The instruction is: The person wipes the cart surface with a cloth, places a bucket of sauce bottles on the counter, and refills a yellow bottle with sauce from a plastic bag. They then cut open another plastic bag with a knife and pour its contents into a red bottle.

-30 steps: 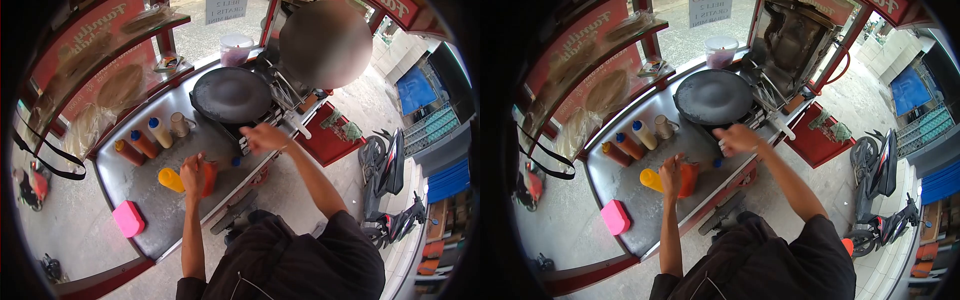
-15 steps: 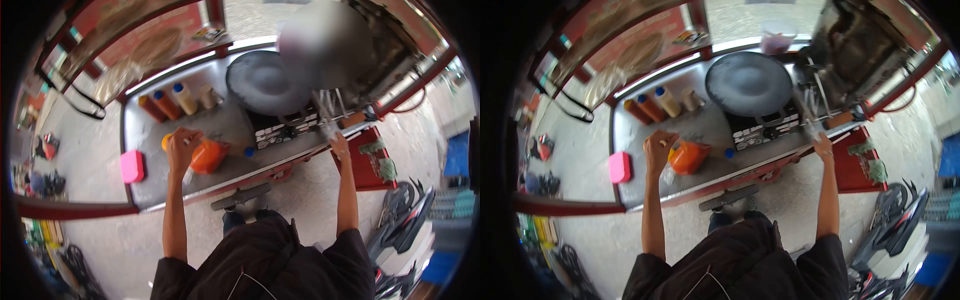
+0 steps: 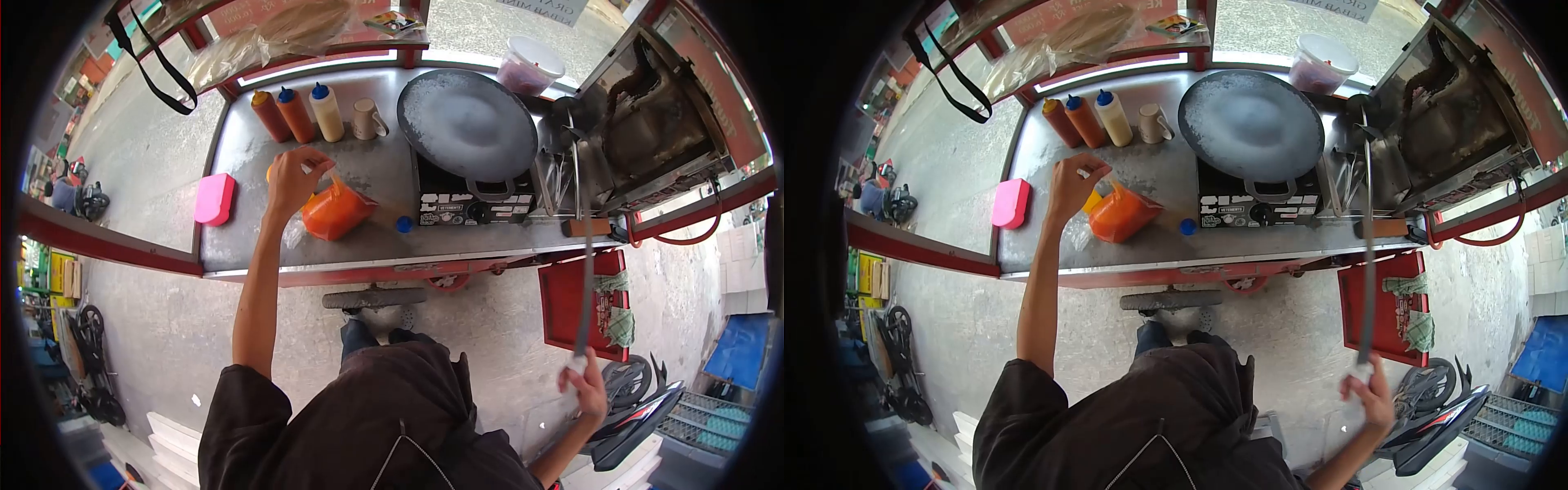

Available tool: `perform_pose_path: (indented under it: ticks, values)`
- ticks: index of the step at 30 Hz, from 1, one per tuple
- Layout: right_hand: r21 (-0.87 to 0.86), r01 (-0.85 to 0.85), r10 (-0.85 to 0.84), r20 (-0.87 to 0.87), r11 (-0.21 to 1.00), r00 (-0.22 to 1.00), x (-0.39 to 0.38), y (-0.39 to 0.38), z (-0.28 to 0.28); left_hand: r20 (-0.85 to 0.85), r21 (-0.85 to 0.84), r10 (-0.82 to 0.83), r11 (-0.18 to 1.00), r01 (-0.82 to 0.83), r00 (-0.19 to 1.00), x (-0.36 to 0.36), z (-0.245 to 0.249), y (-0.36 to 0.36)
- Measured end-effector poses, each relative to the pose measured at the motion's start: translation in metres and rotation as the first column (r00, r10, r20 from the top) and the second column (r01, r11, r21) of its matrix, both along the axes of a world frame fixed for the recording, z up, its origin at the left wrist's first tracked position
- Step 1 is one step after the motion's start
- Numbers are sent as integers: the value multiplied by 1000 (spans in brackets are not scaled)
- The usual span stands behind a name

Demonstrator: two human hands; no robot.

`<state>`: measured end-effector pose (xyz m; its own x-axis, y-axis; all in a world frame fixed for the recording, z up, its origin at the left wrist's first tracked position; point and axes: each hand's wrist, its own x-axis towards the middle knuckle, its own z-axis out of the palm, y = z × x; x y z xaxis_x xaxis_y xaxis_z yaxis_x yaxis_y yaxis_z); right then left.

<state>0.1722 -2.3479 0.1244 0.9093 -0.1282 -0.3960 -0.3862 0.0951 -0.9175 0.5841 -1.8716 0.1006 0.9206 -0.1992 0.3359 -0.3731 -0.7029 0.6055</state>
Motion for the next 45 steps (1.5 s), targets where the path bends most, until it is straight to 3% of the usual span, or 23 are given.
perform_pose_path:
  ticks: [3, 5, 8, 10, 15, 22, 25, 27, 33, 40, 42, 45]
  values:
    - [-26, 0, 0, 13, 1000, 1000, 84, 106, -9, -25, 1, 60, 998, -60, 998, -4, 3, -5]
    - [77, -106, 83, 257, 991, 963, 135, 177, -34, -65, -58, 71, 996, -75, 995, -9, 0, -8]
    - [256, -166, 118, 195, 952, 974, 180, 251, -58, -16, -14, 71, 997, -72, 997, -19, 2, -10]
    - [261, -227, 163, 245, 938, 956, 200, 278, -67, 6, -12, 83, 996, -83, 997, -24, -1, -7]
    - [294, -351, 284, 247, 889, 926, 224, 311, -63, 74, 1, 57, 998, -57, 996, -35, -2, -1]
    - [341, -358, 284, 248, 869, 926, 223, 328, -68, 56, 5, 55, 998, -56, 997, -40, 0, 4]
    - [424, -317, 209, 283, 848, 936, 223, 350, -77, 24, 25, 31, 999, -31, 999, -48, 4, -2]
    - [462, -232, 68, 345, 856, 936, 239, 372, -79, 159, 143, -31, 990, 8, 987, -50, 6, -3]
    - [566, -114, -176, 432, 817, 885, 307, 414, -79, 82, 138, 3, 990, -14, 997, -51, 13, 11]
    - [548, -38, -256, 450, 836, 856, 313, 430, -81, 66, 102, -90, 991, 83, 994, -30, 12, 23]
    - [522, -28, -224, 414, 852, 882, 298, 440, -80, 113, 8, -162, 987, 162, 980, -23, 13, 18]
    - [483, -46, -184, 417, 874, 890, 291, 463, -74, 228, 13, -197, 980, 200, 954, -20, 40, 7]
